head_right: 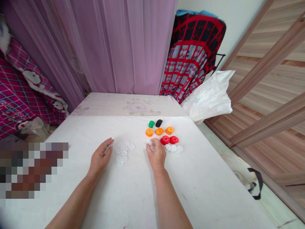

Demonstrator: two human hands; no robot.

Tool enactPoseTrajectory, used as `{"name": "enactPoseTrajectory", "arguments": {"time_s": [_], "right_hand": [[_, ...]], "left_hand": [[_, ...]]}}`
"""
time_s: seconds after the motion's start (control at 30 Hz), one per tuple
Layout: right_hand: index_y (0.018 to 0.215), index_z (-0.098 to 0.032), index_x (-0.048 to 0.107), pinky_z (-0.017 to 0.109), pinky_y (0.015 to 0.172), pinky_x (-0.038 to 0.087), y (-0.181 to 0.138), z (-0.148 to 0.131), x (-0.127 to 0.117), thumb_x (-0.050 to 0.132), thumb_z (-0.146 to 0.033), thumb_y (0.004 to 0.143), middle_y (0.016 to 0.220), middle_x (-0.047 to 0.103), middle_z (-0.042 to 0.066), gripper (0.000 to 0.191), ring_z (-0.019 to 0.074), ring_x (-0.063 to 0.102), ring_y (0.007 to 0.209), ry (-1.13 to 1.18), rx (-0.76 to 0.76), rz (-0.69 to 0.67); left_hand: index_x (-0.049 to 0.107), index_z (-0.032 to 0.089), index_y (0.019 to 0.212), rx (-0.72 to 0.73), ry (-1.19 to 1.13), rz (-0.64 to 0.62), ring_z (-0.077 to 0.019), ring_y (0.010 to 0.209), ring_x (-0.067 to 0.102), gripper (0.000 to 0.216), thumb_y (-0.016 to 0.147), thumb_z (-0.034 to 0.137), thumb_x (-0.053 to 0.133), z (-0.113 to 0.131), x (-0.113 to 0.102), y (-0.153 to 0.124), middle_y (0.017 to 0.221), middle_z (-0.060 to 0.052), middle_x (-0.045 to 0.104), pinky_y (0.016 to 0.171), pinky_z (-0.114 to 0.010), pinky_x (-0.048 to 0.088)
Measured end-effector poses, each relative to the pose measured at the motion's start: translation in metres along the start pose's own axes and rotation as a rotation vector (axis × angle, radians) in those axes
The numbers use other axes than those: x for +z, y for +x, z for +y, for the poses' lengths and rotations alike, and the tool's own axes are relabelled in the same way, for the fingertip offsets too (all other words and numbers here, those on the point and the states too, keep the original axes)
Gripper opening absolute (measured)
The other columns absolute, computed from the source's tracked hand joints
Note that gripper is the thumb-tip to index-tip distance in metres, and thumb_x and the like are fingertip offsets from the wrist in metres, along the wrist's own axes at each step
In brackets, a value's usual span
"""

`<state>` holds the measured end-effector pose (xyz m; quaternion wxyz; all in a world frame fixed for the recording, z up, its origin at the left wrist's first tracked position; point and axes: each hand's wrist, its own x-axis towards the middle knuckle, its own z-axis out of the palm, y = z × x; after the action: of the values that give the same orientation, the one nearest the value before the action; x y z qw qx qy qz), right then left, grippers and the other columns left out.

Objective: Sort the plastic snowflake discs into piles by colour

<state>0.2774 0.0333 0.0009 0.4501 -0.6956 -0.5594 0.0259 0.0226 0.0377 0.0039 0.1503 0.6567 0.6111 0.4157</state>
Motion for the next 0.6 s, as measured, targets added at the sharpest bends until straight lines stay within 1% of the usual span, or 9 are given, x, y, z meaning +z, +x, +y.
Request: {"name": "enactPoseTrajectory", "arguments": {"time_s": [0.07,0.13,0.23,0.4,0.5,0.6], "right_hand": [[0.092,-0.021,0.061,0.03,0.069,0.044,-0.0015,-0.0006,0.0016,0.056,-0.038,0.075,0.076,0.067,0.001,0.025,0.0178,0.06,0.07,0.013,0.009,-0.034],[0.091,-0.021,0.061,0.029,0.068,0.044,-0.004,-0.0036,0.0045,0.055,-0.037,0.075,0.075,0.066,0.001,0.024,0.0174,0.061,0.07,0.02,-0.02,-0.052],[0.09,-0.02,0.061,0.029,0.07,0.045,-0.0065,-0.006,0.0076,0.054,-0.035,0.075,0.076,0.066,0.002,0.022,0.0181,0.061,0.073,0.013,-0.053,-0.046],[0.091,-0.019,0.061,0.032,0.076,0.045,-0.0069,-0.0024,0.0076,0.053,-0.032,0.076,0.08,0.066,0.004,0.021,0.0196,0.059,0.077,-0.053,-0.109,-0.008],[0.092,-0.019,0.061,0.033,0.078,0.044,-0.0069,-0.0008,0.0081,0.053,-0.029,0.076,0.083,0.067,0.006,0.021,0.0207,0.058,0.08,-0.107,-0.136,-0.021],[0.092,-0.019,0.062,0.033,0.078,0.044,-0.0069,-0.0001,0.0095,0.053,-0.028,0.075,0.084,0.067,0.005,0.022,0.0207,0.058,0.08,-0.126,-0.121,-0.046]], "left_hand": [[0.066,0.022,0.114,0.003,-0.002,0.003,-0.0234,0.117,0.061,0.036,0.087,0.033,0.045,0.0001,-0.0002,-0.0003,0.128,-0.006,0.064,0.103,-0.042,0.047],[0.066,0.022,0.114,0.004,-0.002,0.004,-0.0231,0.117,0.061,0.036,0.087,0.033,0.045,0.0006,-0.0003,-0.0005,0.128,-0.006,0.064,0.103,-0.042,0.047],[0.066,0.022,0.113,0.006,-0.003,0.001,-0.0233,0.117,0.061,0.036,0.086,0.033,0.045,0.0013,-0.0005,-0.0003,0.128,-0.006,0.064,0.103,-0.042,0.048],[0.067,0.022,0.112,0.006,-0.01,0.007,-0.023,0.116,0.061,0.035,0.085,0.033,0.045,0.0017,-0.0009,0.0004,0.127,-0.006,0.065,0.103,-0.041,0.048],[0.066,0.022,0.112,0.003,-0.011,-0.001,-0.0227,0.117,0.061,0.036,0.086,0.033,0.045,0.002,-0.0013,0.0003,0.127,-0.006,0.065,0.103,-0.041,0.047],[0.066,0.022,0.112,0.0,-0.011,-0.006,-0.0225,0.117,0.061,0.035,0.086,0.033,0.045,0.0022,-0.0014,-0.0002,0.128,-0.005,0.064,0.103,-0.04,0.047]]}}
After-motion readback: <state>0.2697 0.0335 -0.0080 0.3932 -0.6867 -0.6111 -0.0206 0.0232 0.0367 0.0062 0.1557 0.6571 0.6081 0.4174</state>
